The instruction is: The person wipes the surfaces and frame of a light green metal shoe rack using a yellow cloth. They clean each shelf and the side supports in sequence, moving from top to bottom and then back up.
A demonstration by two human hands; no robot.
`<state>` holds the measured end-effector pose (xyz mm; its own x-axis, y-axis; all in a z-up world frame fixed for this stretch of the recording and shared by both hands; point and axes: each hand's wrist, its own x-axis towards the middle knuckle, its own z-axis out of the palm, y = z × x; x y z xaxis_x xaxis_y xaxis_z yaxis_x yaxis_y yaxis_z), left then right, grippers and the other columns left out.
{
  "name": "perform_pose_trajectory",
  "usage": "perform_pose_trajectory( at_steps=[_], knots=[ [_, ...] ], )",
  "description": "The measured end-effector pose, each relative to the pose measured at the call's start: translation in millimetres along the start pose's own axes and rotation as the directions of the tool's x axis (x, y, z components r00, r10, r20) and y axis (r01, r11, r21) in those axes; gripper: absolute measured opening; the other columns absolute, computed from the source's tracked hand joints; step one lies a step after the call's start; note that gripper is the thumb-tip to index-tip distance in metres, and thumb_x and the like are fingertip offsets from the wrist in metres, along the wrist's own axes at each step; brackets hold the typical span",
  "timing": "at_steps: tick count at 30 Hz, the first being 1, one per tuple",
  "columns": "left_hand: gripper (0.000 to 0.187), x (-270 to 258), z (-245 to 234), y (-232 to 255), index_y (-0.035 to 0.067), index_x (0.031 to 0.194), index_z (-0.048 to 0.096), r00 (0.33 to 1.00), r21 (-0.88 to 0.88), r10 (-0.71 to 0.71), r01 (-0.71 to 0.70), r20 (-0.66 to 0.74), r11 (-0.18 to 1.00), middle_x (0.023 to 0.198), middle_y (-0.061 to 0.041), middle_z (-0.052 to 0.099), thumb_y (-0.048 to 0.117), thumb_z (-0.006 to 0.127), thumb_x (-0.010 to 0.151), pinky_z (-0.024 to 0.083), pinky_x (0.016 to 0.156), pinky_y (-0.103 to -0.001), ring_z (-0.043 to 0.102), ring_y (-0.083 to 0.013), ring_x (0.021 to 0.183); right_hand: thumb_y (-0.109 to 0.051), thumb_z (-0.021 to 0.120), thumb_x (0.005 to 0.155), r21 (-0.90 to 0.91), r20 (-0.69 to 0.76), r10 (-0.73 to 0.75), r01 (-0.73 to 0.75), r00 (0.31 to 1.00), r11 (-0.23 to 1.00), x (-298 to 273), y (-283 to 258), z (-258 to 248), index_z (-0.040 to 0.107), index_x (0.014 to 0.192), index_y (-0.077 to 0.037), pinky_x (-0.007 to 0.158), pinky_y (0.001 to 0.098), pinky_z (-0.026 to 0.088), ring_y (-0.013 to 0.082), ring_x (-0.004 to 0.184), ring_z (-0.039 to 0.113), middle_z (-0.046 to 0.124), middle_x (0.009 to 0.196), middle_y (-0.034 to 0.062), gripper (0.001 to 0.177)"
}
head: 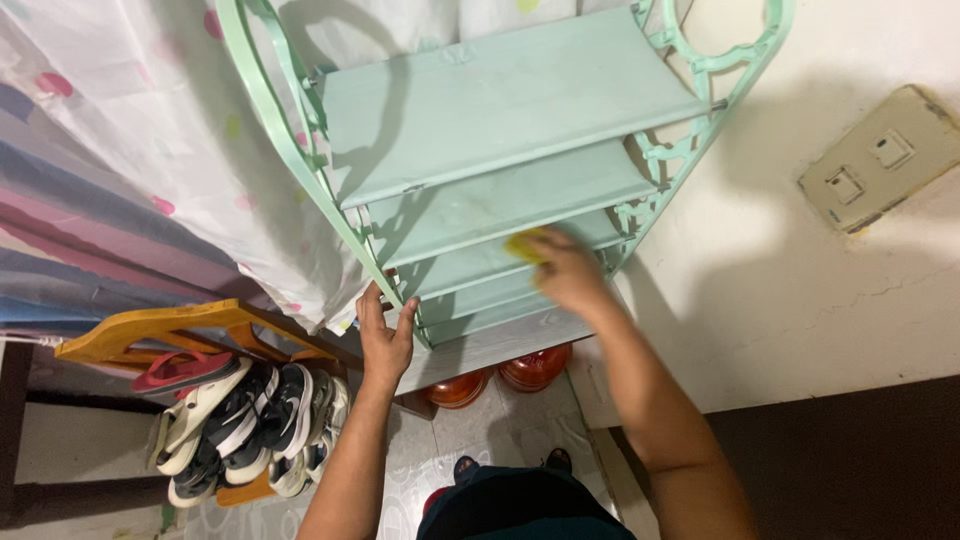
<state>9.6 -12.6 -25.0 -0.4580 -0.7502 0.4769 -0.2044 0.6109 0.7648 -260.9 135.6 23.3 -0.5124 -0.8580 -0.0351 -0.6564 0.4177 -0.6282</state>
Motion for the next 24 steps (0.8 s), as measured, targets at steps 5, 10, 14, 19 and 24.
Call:
perform_pose_trajectory(
  at_steps=[5,10,14,19,24],
  knots=[
    [0.054,0.6,1.9,-2.9,0.006,0.145,0.051,1.0,-0.04,-0.013,0.013,-0.002,0.999,0.14,-0.012,0.06,0.019,0.073,0.096,0.051,0.1,-0.039,0.054,-0.0284,0.121,-0.008,0.068,0.091,-0.231,-0.393,-0.062,-0.033,0.917,0.972,-16.1,32.6,-1.8,0.061,0.14,-0.028,0.12,0.0532,0.022,0.0264,0.136,0.046,0.05,0.156,0.0008,0.054],
    [0.056,-0.1,1.8,-1.4,0.005,0.146,0.05,1.0,-0.003,-0.005,0.005,-0.007,1.0,0.14,-0.013,0.059,0.019,0.073,0.097,0.05,0.101,-0.041,0.054,-0.0293,0.122,-0.003,0.067,0.09,-0.192,-0.404,-0.234,0.168,0.884,0.967,-25.1,-16.6,60.2,0.063,0.141,-0.036,0.115,0.0535,0.028,0.0264,0.132,0.047,0.054,0.154,-0.0009,0.061],
    [0.057,-2.7,-1.7,3.6,0.005,0.148,0.049,1.0,0.013,-0.007,0.007,0.001,1.0,0.14,-0.014,0.059,0.02,0.072,0.098,0.05,0.102,-0.041,0.054,-0.0305,0.123,-0.004,0.068,0.087,-0.14,-0.31,-0.403,0.378,0.861,0.915,-28.9,-59.0,99.2,0.063,0.141,-0.028,0.11,0.0493,0.034,0.028,0.129,0.048,0.056,0.146,0.0045,0.059],
    [0.048,-30.2,-3.2,-19.6,-0.001,0.138,0.05,0.991,-0.044,-0.069,0.064,-0.115,0.997,0.133,-0.019,0.055,0.02,0.069,0.098,0.05,0.091,-0.038,0.057,-0.0286,0.113,-0.004,0.065,0.084,0.017,-0.329,-0.517,0.553,0.79,0.833,-42.6,-65.8,124.0,0.068,0.133,-0.019,0.11,0.0452,0.042,0.033,0.124,0.052,0.058,0.137,0.0112,0.051],
    [0.033,-95.8,20.7,-68.5,0.001,0.106,0.069,0.807,-0.198,-0.577,0.591,0.129,0.782,0.092,-0.015,0.069,0.03,0.054,0.11,0.053,0.076,-0.033,0.062,-0.0196,0.082,-0.006,0.064,0.085,0.055,-0.256,-0.475,0.503,0.842,0.863,-44.0,-33.6,149.2,0.067,0.13,-0.017,0.106,0.0454,0.044,0.0338,0.123,0.053,0.057,0.133,0.013,0.047]
  ],
)
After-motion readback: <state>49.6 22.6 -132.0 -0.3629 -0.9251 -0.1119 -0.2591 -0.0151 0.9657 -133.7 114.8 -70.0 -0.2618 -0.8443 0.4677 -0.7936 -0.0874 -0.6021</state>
